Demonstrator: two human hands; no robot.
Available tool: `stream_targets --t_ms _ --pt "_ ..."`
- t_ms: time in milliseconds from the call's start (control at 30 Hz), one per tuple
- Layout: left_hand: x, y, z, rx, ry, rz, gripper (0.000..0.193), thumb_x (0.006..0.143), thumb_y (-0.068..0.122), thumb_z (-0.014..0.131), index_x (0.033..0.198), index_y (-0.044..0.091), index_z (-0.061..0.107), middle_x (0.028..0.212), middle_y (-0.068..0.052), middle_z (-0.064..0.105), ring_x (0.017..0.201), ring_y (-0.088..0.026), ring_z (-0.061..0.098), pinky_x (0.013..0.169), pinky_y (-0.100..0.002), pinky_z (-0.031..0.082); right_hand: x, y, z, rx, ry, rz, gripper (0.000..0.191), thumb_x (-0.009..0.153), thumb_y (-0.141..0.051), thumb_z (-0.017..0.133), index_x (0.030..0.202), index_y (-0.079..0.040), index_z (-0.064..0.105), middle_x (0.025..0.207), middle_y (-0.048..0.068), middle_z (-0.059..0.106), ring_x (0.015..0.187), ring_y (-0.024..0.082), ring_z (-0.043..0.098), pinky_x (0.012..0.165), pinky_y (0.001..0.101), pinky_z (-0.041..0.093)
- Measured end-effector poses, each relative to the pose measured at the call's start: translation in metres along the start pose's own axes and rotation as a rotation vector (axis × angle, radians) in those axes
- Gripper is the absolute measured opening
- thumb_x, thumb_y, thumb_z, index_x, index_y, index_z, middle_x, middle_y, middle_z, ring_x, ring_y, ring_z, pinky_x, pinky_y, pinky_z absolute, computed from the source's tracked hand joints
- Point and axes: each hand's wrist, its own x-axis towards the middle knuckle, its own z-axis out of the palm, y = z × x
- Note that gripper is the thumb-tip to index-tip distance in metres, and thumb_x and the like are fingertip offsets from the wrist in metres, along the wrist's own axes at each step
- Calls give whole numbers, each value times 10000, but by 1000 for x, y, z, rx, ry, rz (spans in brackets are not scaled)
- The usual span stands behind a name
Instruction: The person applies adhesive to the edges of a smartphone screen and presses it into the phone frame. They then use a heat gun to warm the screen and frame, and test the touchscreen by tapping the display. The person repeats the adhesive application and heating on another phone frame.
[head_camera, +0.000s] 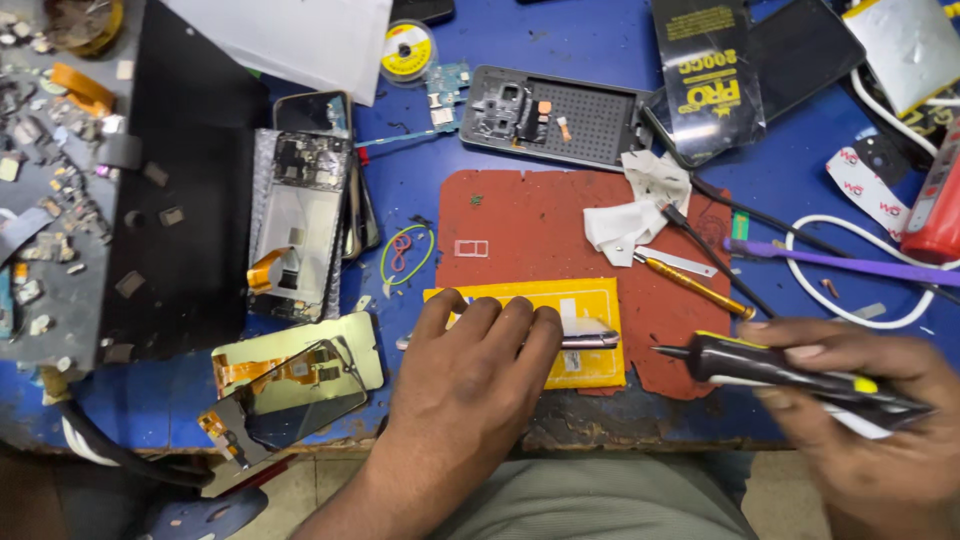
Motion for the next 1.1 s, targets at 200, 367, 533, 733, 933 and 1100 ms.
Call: stream_targets --t_ms 200,367,533,733,933,1100 --pt "7 3 10 -5 -32 -26 232 802 131 655 1018 49 629 897 -64 630 873 -232 626 845 -438 465 3 3 8 -146 -30 -174 267 901 -53 760 1088 3 579 1074 178 712 1088 288 750 955 393 634" --pt "7 3 15 -18 -67 -42 209 784 112 665 981 58 621 887 -60 632 859 -235 624 825 -432 454 4 4 14 -222 -50 -161 252 882 -39 748 1071 20 593 1091 220 726 1101 302 745 990 419 617" --pt "7 2 19 -13 -56 -39 215 771 92 668 978 62 621 883 -59 636 872 -239 630 842 -444 455 7 8 19 -194 -52 -166 240 888 -38 749 1068 21 601 1088 218 728 1101 299 748 983 405 621" --pt "6 1 21 -2 -58 -41 213 775 88 667 981 62 621 894 -60 646 883 -240 634 857 -448 457 8 10 20 -207 -61 -175 243 880 -55 753 1058 22 606 1086 222 730 1084 292 751 963 394 623" --pt "7 0 22 2 -61 -43 219 765 86 665 977 60 619 887 -60 645 872 -239 633 849 -449 457 10 11 19 -268 -96 -209 240 868 -71 761 1046 22 629 1081 219 740 1040 290 764 893 364 636" --pt "7 0 21 2 -68 -47 209 757 82 667 959 66 613 875 -57 640 865 -240 632 837 -447 456 11 8 21 -249 -92 -236 222 878 -91 758 1030 8 629 1067 196 738 1068 298 762 925 377 635"
